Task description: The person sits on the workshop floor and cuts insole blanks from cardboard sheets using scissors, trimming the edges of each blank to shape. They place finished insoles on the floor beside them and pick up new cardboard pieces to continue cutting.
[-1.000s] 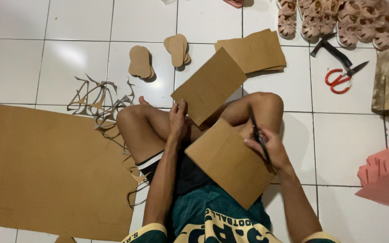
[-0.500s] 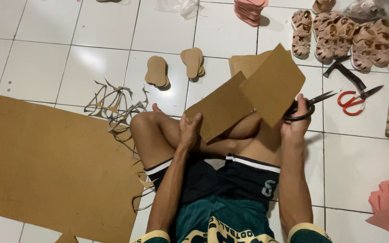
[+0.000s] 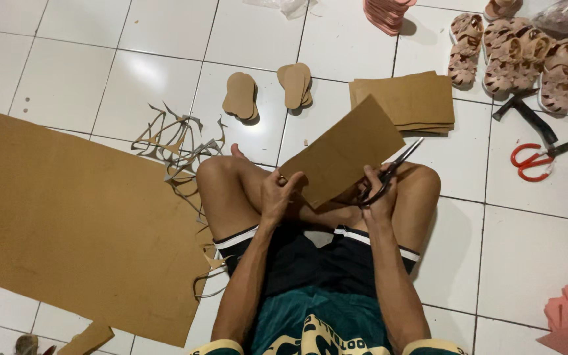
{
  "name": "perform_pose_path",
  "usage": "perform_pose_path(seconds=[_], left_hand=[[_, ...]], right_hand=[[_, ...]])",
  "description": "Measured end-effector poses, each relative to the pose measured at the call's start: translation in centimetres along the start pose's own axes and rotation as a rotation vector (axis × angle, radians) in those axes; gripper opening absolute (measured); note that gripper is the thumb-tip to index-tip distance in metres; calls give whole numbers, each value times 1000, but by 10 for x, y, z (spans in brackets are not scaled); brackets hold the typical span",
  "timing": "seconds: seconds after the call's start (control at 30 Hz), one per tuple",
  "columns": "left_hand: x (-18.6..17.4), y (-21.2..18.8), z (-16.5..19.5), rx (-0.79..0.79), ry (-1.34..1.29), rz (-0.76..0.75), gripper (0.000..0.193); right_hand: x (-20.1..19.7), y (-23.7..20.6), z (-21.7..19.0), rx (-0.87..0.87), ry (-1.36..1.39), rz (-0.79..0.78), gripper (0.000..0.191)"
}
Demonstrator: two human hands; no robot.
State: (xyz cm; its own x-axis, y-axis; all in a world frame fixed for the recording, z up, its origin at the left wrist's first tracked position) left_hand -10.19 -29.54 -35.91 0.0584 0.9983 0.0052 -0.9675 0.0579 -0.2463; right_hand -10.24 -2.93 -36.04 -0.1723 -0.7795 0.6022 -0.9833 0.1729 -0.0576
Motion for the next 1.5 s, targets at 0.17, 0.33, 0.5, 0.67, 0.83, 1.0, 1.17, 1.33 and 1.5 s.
perform_pose_path(seconds=[0.17,0.33,0.5,0.67,0.83,1.0,1.17,1.33,1.5], left_hand=[[-37,-2,15,167,-544,197,46],[-6,11,20,148,-457,-213,54],[6,12,15,175,-378,-230,38],[1,8,12,142,-335,-184,35],[0,4,12,133,-378,-193,34],[-4,4,6,66,-333,-148,36],[4,6,3,3,-392,-201,43],[30,3,1,26,-303,-397,47],[40,0,-3,60,-300,-418,36]], right_hand=[[-22,-3,-3,-13,158,154,33],[-12,-5,3,-7,189,80,33],[-10,-9,4,3,175,86,33],[-8,-9,4,11,170,67,32],[-6,-9,10,70,188,42,32],[-6,-11,10,101,135,89,33],[-3,-13,9,82,105,118,35],[-1,-14,12,56,168,64,36],[-3,-14,11,43,126,50,36]])
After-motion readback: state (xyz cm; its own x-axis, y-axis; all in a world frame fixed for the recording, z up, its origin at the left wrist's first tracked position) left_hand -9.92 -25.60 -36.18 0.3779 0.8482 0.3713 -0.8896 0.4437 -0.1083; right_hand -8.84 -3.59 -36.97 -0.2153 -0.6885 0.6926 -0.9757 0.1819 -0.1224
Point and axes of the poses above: each hand's wrist, its own y-axis towards the middle knuckle, its own x-axis out of the palm, z = x × y, the point moved 8 cm from there along y, towards the middle knuckle, and after that the axes turned 11 degrees about -z, right-handed, at the moved point
